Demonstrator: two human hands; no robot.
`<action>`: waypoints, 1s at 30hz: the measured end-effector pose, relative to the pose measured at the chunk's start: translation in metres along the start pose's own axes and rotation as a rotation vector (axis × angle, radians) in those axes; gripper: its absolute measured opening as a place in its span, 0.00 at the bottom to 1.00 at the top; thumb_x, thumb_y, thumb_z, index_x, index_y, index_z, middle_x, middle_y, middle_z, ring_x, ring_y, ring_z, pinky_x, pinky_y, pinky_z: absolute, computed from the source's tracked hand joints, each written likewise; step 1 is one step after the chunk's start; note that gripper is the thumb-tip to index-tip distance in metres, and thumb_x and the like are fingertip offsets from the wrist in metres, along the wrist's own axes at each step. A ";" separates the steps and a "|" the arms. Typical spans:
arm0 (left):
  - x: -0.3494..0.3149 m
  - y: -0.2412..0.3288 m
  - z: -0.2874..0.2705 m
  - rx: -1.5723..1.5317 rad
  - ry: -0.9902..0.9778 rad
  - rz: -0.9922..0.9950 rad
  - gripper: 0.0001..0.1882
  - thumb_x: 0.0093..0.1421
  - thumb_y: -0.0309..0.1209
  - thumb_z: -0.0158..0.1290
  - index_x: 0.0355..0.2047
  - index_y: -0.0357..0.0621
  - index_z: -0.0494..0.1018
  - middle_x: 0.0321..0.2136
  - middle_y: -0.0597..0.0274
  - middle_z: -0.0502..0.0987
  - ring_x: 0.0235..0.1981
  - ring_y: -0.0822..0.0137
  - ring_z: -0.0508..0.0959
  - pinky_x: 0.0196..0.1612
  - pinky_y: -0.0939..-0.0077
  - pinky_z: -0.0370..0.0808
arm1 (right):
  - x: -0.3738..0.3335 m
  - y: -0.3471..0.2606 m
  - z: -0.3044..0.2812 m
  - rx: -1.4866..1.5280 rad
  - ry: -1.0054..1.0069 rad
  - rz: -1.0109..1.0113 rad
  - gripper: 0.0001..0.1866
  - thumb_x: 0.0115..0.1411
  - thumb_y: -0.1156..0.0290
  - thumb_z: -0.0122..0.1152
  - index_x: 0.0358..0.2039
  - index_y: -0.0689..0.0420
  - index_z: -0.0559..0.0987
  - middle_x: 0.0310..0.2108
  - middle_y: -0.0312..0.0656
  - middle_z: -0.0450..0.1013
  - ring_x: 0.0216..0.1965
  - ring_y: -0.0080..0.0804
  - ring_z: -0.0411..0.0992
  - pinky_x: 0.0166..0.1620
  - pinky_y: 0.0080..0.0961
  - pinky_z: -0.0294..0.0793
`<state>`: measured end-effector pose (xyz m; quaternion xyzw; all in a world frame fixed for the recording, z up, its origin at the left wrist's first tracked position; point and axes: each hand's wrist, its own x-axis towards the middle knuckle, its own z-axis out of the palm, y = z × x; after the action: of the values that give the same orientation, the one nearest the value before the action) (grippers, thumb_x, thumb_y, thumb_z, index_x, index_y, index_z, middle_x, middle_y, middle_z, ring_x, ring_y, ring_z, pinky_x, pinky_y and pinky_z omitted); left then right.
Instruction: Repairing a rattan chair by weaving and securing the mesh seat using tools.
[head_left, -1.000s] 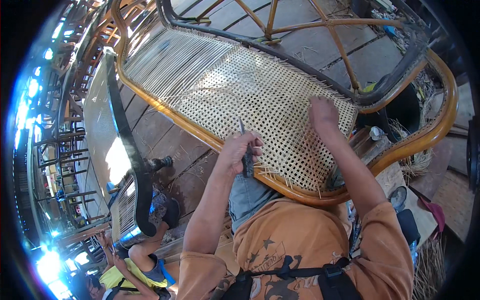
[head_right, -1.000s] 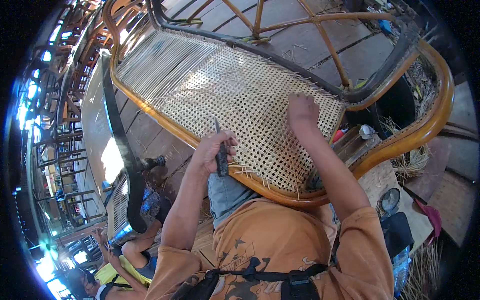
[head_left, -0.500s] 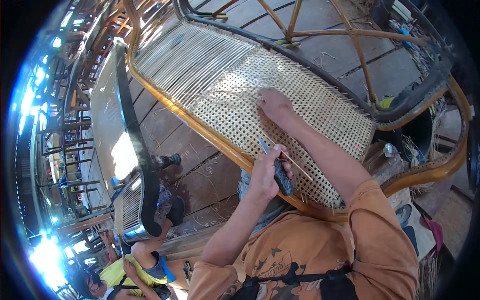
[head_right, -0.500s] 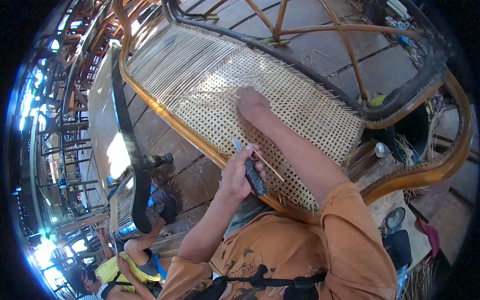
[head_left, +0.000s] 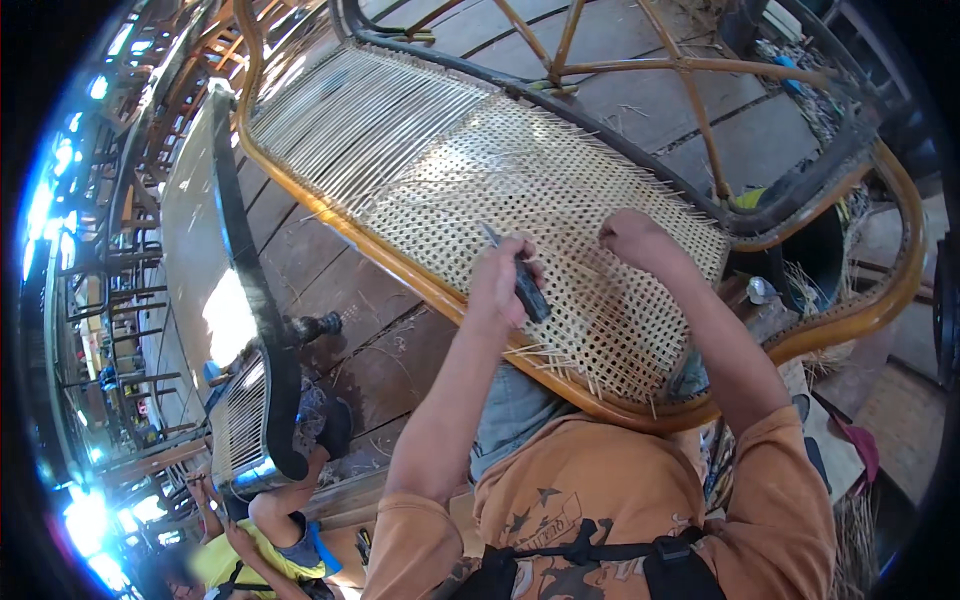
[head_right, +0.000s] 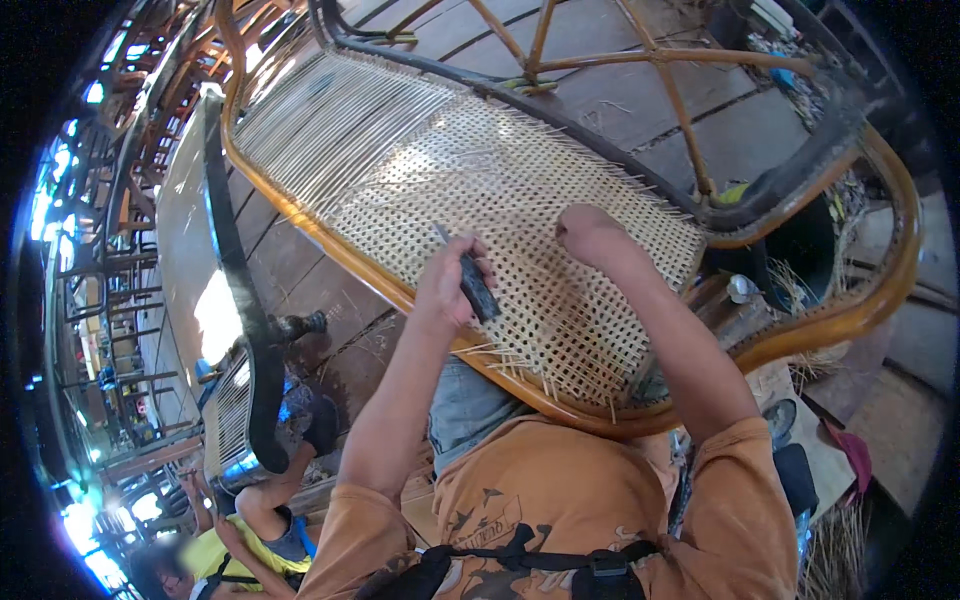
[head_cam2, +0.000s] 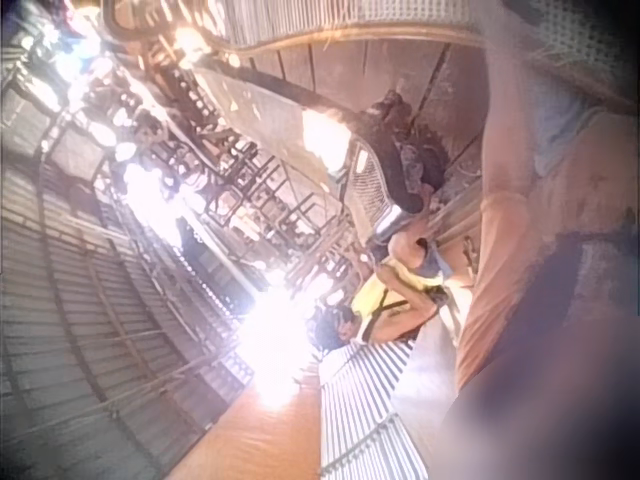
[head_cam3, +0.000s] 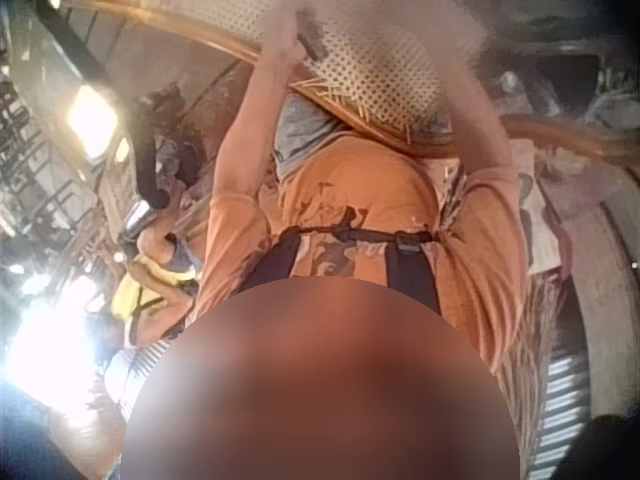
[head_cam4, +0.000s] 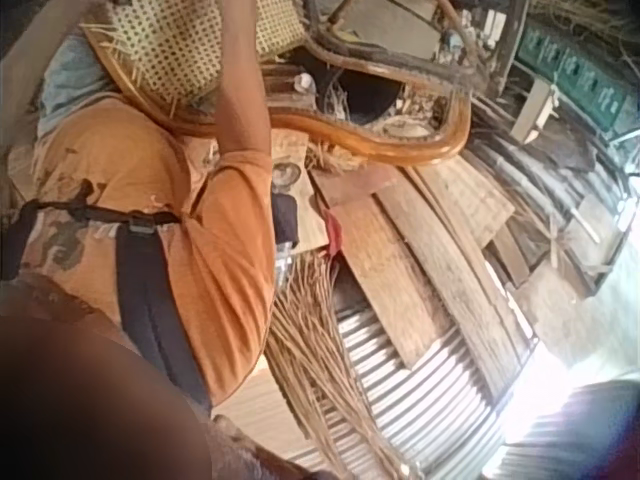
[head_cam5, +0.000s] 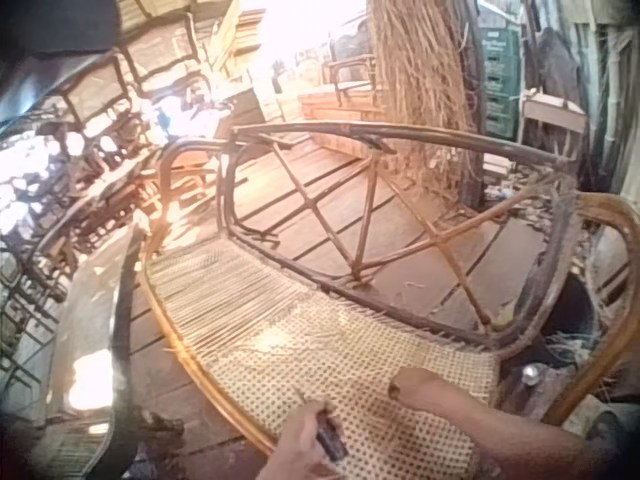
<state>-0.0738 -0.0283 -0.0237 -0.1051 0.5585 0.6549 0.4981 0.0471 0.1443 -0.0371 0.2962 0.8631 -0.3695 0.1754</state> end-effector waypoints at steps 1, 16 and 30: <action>0.007 0.003 0.000 -0.005 0.019 -0.001 0.08 0.59 0.32 0.47 0.29 0.40 0.67 0.21 0.62 0.69 0.18 0.70 0.70 0.19 0.74 0.70 | -0.011 0.011 0.000 -0.004 0.006 0.019 0.11 0.53 0.71 0.52 0.36 0.60 0.79 0.38 0.55 0.74 0.41 0.45 0.74 0.44 0.36 0.72; -0.055 -0.018 0.071 1.078 -0.466 0.382 0.15 0.59 0.37 0.51 0.40 0.40 0.75 0.24 0.64 0.75 0.24 0.75 0.72 0.29 0.78 0.70 | -0.142 0.020 -0.047 0.286 -0.149 0.162 0.08 0.53 0.71 0.53 0.22 0.61 0.75 0.12 0.29 0.63 0.15 0.14 0.60 0.19 0.17 0.61; -0.035 0.016 0.052 1.472 -0.535 0.526 0.18 0.59 0.40 0.48 0.30 0.33 0.73 0.23 0.49 0.74 0.27 0.56 0.75 0.34 0.65 0.70 | -0.159 0.074 -0.043 0.259 0.088 0.011 0.08 0.55 0.72 0.52 0.29 0.66 0.74 0.20 0.38 0.69 0.23 0.22 0.65 0.29 0.22 0.66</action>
<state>-0.0481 -0.0016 0.0290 0.5417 0.7137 0.2195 0.3861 0.2120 0.1565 0.0346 0.3368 0.8135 -0.4635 0.0995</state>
